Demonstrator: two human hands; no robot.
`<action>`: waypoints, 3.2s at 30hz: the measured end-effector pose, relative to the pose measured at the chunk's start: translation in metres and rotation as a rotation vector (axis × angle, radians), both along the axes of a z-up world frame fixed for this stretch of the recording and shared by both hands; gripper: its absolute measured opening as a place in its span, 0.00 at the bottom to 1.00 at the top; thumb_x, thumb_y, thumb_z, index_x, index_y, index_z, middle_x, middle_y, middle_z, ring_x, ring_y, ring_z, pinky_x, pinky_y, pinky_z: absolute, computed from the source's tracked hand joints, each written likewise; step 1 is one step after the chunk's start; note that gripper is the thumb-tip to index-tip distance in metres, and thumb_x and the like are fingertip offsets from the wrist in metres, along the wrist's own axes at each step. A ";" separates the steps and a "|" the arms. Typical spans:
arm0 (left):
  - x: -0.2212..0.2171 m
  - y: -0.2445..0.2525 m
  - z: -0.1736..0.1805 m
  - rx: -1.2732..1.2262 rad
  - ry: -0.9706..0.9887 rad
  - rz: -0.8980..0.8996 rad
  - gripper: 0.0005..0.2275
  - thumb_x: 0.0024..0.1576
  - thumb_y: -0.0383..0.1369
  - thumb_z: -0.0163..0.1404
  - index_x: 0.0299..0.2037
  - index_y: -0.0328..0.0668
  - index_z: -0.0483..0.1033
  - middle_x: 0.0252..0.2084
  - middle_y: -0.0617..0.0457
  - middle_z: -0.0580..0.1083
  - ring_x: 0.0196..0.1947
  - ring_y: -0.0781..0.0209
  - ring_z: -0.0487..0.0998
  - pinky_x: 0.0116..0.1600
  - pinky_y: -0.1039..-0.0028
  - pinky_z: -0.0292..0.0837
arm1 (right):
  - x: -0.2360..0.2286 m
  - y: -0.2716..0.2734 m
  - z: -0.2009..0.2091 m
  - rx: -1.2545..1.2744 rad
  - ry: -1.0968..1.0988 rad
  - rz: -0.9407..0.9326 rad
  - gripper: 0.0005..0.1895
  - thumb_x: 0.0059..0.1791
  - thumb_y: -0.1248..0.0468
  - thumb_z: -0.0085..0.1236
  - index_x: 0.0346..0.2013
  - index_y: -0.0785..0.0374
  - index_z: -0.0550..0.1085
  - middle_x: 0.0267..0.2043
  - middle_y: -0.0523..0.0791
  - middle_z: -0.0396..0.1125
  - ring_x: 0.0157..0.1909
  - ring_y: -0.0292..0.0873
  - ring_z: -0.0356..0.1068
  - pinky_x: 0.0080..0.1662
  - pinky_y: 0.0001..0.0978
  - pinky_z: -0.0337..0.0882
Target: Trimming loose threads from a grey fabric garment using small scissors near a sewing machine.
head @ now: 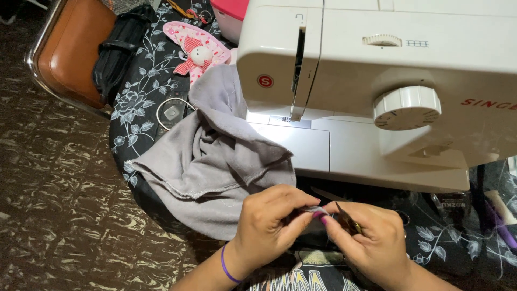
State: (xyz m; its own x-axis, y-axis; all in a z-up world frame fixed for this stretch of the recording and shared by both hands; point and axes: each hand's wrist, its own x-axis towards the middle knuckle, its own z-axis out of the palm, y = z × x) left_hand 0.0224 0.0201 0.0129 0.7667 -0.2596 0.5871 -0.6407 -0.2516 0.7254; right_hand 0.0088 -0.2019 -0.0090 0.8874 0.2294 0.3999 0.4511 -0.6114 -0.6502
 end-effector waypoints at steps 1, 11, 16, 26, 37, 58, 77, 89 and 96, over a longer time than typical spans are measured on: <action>0.001 0.001 0.002 0.000 0.000 0.000 0.04 0.63 0.26 0.57 0.46 0.37 0.80 0.40 0.45 0.81 0.37 0.53 0.83 0.43 0.69 0.79 | 0.000 -0.002 0.003 0.000 0.000 0.000 0.06 0.48 0.59 0.66 0.37 0.55 0.82 0.25 0.35 0.77 0.20 0.32 0.68 0.30 0.24 0.69; 0.003 0.008 0.002 -0.075 0.235 0.087 0.06 0.64 0.33 0.56 0.42 0.42 0.85 0.36 0.54 0.84 0.33 0.64 0.83 0.40 0.75 0.76 | 0.005 -0.013 0.004 0.338 0.508 0.117 0.14 0.54 0.57 0.60 0.28 0.60 0.82 0.20 0.35 0.63 0.23 0.33 0.58 0.29 0.28 0.59; 0.000 0.011 0.002 -0.111 0.351 0.127 0.08 0.65 0.35 0.55 0.46 0.44 0.86 0.23 0.59 0.77 0.20 0.72 0.77 0.33 0.81 0.71 | 0.003 -0.013 -0.004 0.587 0.685 0.112 0.14 0.54 0.61 0.61 0.31 0.69 0.82 0.20 0.39 0.59 0.22 0.34 0.53 0.26 0.30 0.51; 0.000 0.006 -0.003 -0.131 0.369 0.092 0.08 0.63 0.34 0.56 0.46 0.43 0.86 0.31 0.59 0.83 0.25 0.72 0.79 0.34 0.81 0.73 | 0.006 0.009 0.013 0.204 0.381 0.073 0.07 0.49 0.57 0.68 0.39 0.53 0.86 0.16 0.32 0.56 0.21 0.31 0.50 0.27 0.25 0.55; 0.033 0.035 0.000 0.387 -0.045 -0.006 0.13 0.65 0.29 0.51 0.59 0.48 0.78 0.57 0.51 0.80 0.49 0.49 0.85 0.41 0.60 0.78 | 0.001 0.001 0.001 0.189 0.306 0.130 0.10 0.52 0.57 0.61 0.29 0.56 0.81 0.21 0.33 0.65 0.23 0.31 0.60 0.30 0.25 0.62; 0.064 0.053 0.019 0.310 -0.104 -0.337 0.08 0.68 0.40 0.47 0.42 0.53 0.79 0.37 0.61 0.78 0.48 0.56 0.79 0.66 0.48 0.47 | 0.002 -0.011 -0.011 0.224 0.231 0.048 0.13 0.51 0.55 0.60 0.26 0.58 0.81 0.19 0.34 0.64 0.22 0.30 0.54 0.27 0.23 0.55; 0.059 0.037 0.006 0.136 0.173 -0.299 0.10 0.69 0.41 0.42 0.41 0.49 0.74 0.36 0.64 0.76 0.37 0.62 0.76 0.68 0.62 0.55 | 0.016 0.017 0.001 0.331 0.291 0.054 0.04 0.48 0.64 0.67 0.33 0.62 0.82 0.23 0.36 0.65 0.24 0.30 0.57 0.30 0.22 0.60; 0.036 0.035 0.008 0.223 -0.292 -0.015 0.04 0.66 0.35 0.53 0.38 0.55 0.79 0.39 0.63 0.74 0.47 0.55 0.77 0.67 0.40 0.54 | 0.021 0.021 0.004 -0.050 -0.592 0.176 0.04 0.50 0.69 0.61 0.36 0.68 0.80 0.33 0.51 0.72 0.24 0.43 0.66 0.30 0.31 0.67; 0.027 0.033 0.002 0.113 -0.407 0.139 0.13 0.69 0.33 0.47 0.31 0.54 0.79 0.38 0.60 0.71 0.43 0.54 0.72 0.60 0.47 0.61 | 0.019 0.012 0.015 -0.200 -0.657 0.350 0.06 0.53 0.67 0.58 0.38 0.68 0.79 0.38 0.51 0.74 0.25 0.42 0.67 0.28 0.33 0.60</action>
State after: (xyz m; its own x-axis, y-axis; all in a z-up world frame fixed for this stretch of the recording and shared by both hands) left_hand 0.0489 0.0528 0.0154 0.5109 -0.2505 0.8223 -0.8231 -0.4186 0.3839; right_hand 0.0276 -0.1899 0.0055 0.3441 0.5769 0.7408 0.8952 -0.4395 -0.0736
